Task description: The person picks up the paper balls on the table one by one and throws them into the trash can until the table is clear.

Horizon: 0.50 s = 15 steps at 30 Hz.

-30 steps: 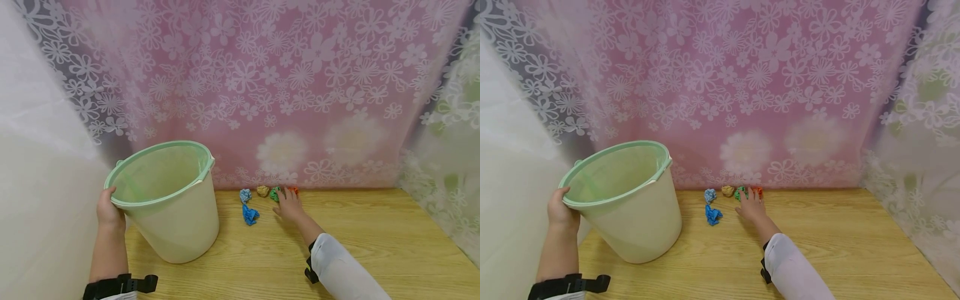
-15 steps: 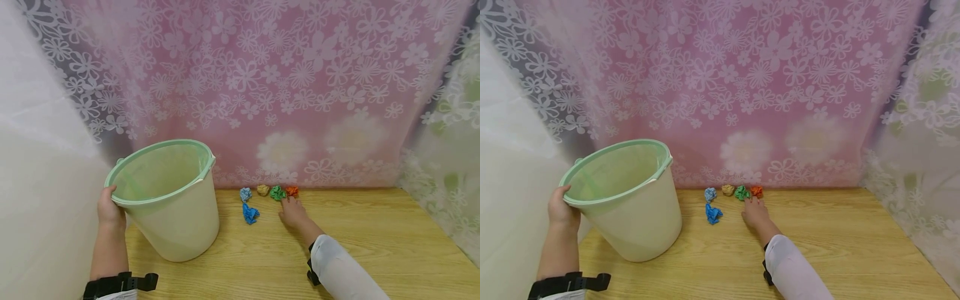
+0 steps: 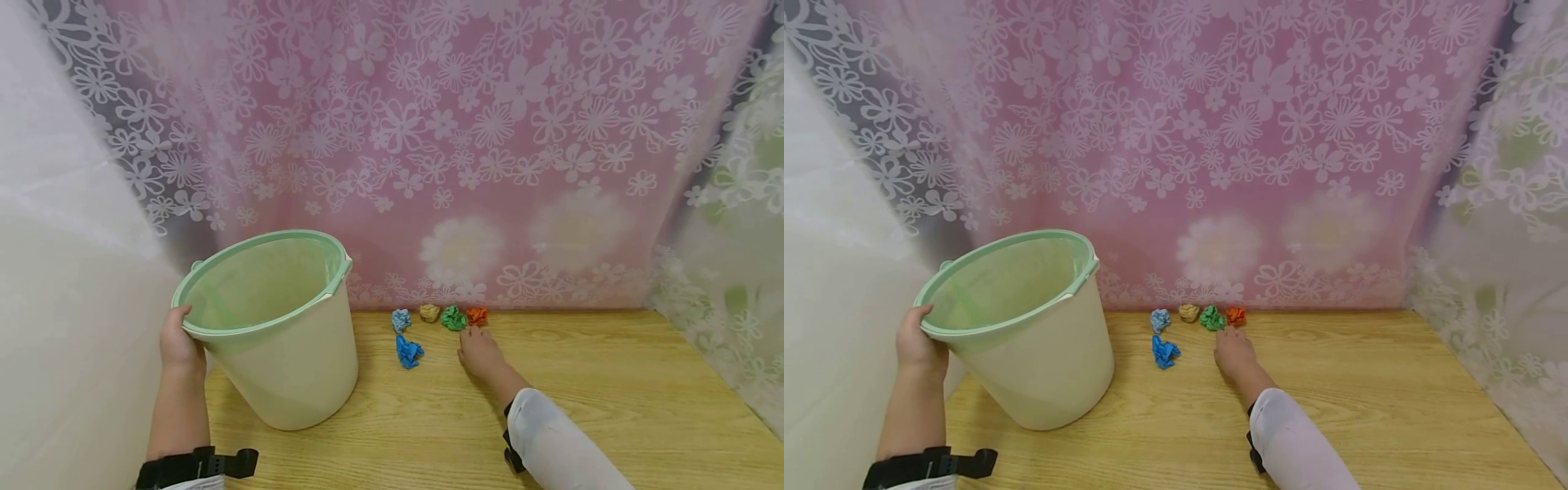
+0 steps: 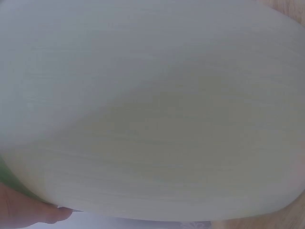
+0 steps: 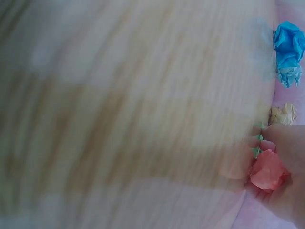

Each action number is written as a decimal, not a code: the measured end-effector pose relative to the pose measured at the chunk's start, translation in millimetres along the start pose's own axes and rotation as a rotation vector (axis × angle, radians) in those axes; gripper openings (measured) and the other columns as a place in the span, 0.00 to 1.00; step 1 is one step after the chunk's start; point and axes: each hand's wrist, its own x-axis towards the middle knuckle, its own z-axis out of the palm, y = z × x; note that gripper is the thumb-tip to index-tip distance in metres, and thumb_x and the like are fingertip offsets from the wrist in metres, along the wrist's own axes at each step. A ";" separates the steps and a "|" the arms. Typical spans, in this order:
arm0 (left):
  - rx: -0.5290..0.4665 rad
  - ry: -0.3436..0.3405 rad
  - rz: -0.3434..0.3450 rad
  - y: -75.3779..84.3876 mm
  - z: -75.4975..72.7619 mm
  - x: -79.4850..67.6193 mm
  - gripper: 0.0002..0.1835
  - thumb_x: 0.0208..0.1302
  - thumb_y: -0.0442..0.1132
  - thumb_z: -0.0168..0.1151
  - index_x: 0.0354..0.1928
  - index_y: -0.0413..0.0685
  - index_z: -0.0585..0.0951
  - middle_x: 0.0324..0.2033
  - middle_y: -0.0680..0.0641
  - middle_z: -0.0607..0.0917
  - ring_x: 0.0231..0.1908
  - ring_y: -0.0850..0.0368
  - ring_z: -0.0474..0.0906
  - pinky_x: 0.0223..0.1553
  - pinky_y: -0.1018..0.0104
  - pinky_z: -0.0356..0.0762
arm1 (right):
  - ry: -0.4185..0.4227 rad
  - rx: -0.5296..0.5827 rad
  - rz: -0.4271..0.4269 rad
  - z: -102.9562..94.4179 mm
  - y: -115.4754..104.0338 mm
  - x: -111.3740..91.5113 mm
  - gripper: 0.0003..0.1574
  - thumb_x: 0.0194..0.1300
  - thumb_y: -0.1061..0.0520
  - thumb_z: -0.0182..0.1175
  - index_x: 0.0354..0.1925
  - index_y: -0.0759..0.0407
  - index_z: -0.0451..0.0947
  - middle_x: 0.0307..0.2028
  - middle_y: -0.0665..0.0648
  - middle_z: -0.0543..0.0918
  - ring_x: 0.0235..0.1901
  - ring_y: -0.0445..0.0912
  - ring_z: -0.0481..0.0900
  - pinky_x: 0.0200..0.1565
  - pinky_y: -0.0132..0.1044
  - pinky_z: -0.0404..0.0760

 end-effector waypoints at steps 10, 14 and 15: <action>0.018 0.001 -0.011 1.3 -0.4 -1.9 0.31 0.71 0.45 0.31 0.76 0.53 0.51 0.73 0.57 0.54 0.70 0.65 0.48 0.70 0.73 0.42 | -0.035 -0.018 -0.038 -2.3 -1.4 0.7 0.13 0.65 0.64 0.54 0.46 0.70 0.71 0.45 0.70 0.76 0.44 0.65 0.77 0.45 0.54 0.80; 0.027 -0.002 -0.016 1.2 -0.6 -1.6 0.31 0.71 0.45 0.31 0.76 0.54 0.50 0.73 0.59 0.53 0.70 0.65 0.48 0.70 0.73 0.41 | -0.109 0.021 -0.021 -6.0 -1.2 4.4 0.11 0.65 0.65 0.54 0.45 0.71 0.72 0.41 0.70 0.78 0.42 0.63 0.78 0.44 0.54 0.80; 0.028 -0.002 -0.016 1.1 -0.9 -1.3 0.31 0.71 0.45 0.31 0.76 0.54 0.50 0.73 0.58 0.54 0.70 0.65 0.48 0.70 0.73 0.41 | -0.126 0.023 -0.024 -7.3 -1.1 4.8 0.11 0.64 0.65 0.54 0.44 0.71 0.73 0.40 0.69 0.78 0.40 0.62 0.79 0.43 0.54 0.80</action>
